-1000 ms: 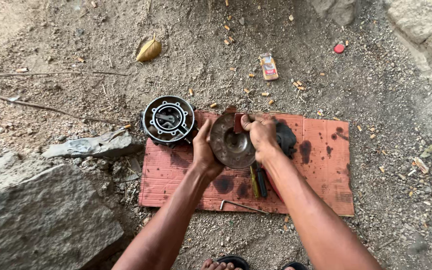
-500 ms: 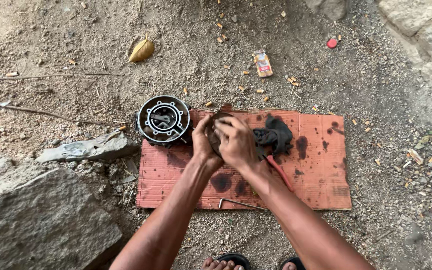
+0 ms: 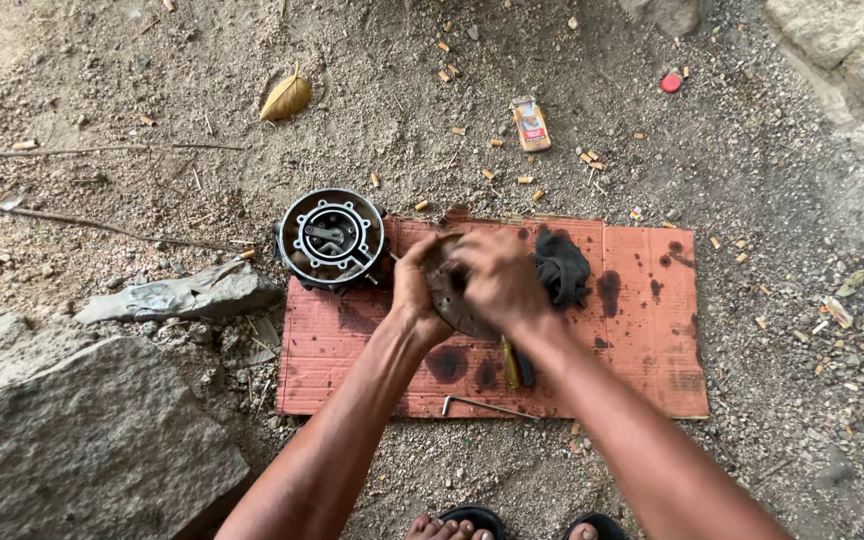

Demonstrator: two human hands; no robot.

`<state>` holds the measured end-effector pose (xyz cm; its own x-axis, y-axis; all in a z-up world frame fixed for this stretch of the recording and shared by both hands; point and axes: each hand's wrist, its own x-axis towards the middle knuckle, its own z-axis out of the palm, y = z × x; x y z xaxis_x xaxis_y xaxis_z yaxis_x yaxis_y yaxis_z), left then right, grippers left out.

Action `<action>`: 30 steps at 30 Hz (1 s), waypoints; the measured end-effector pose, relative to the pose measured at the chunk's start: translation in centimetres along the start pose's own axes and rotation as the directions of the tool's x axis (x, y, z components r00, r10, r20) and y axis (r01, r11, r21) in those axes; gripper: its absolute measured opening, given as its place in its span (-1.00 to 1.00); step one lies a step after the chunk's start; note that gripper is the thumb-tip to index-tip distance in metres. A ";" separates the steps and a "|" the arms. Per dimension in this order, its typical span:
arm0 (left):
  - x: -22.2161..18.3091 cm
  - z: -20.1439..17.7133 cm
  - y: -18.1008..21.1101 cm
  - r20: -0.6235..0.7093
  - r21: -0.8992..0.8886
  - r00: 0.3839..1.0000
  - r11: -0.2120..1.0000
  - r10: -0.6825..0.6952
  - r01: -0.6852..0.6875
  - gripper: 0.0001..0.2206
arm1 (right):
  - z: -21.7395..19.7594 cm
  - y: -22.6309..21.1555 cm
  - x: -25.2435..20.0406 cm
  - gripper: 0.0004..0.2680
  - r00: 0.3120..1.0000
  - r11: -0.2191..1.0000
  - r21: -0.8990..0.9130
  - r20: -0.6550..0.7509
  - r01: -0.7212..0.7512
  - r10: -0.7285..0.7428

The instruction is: The person cleans a mechanical circular component using a cloth, then manipulates a larger brake-hub-like housing assembly.

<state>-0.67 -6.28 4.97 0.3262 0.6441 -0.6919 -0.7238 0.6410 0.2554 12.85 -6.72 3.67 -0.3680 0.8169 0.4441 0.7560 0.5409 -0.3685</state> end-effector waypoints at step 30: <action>0.2 2.1 1.6 0.103 0.108 0.995 0.994 -0.009 -0.003 -0.66 | -2.9 -0.3 1.2 -0.94 0.928 0.917 -0.173 -0.037 0.361 -0.372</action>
<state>-0.51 -4.22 6.66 0.3934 0.6783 -0.6206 -0.6549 0.6805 0.3287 13.74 -6.48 6.68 -0.6027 0.5493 0.5789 0.6540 0.7556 -0.0361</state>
